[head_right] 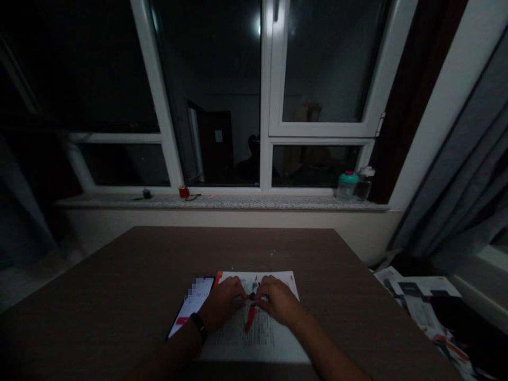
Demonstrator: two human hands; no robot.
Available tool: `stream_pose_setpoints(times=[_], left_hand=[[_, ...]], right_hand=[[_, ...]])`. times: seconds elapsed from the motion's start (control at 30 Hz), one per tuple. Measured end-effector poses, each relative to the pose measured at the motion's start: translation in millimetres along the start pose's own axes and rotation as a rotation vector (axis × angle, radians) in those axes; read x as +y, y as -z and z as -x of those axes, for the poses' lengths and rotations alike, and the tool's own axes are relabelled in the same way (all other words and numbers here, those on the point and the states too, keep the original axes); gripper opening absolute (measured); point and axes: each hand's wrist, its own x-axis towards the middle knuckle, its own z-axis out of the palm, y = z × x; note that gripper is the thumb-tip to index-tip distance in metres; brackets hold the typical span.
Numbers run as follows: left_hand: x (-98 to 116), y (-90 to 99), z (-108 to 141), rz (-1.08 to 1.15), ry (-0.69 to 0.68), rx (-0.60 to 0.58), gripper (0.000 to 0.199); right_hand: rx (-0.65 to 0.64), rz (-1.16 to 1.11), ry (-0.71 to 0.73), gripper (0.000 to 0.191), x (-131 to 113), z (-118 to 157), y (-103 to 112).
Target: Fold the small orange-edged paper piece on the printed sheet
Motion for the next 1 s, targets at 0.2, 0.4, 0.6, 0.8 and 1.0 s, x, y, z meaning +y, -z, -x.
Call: stream_pose_setpoints(times=[0.2,0.4,0.6,0.8,1.0], left_hand=[[-9,-5.4,2,0.093,-0.021,0.045,0.014],[-2,1.1,0,0.093,0.001,0.021,0.016],[1,1.8,0,0.041,-0.045,0.021,0.017],[-3,-0.6,0,-0.022,-0.003,-0.003,0.015],[0,5.4,1,-0.036,-0.051,-0.005,0.019]], right_hand=[[0.076,-0.03,-0.075,0.011,-8,0,-3],[0.095,-0.099,-0.157,0.01,-13,-4,-6],[0.102,-0.099,-0.127,0.01,-12,-2,-7],[0.024,-0.054,0.007,0.005,-9,1,-3],[0.005,-0.028,0.093,0.008,-6,8,3]])
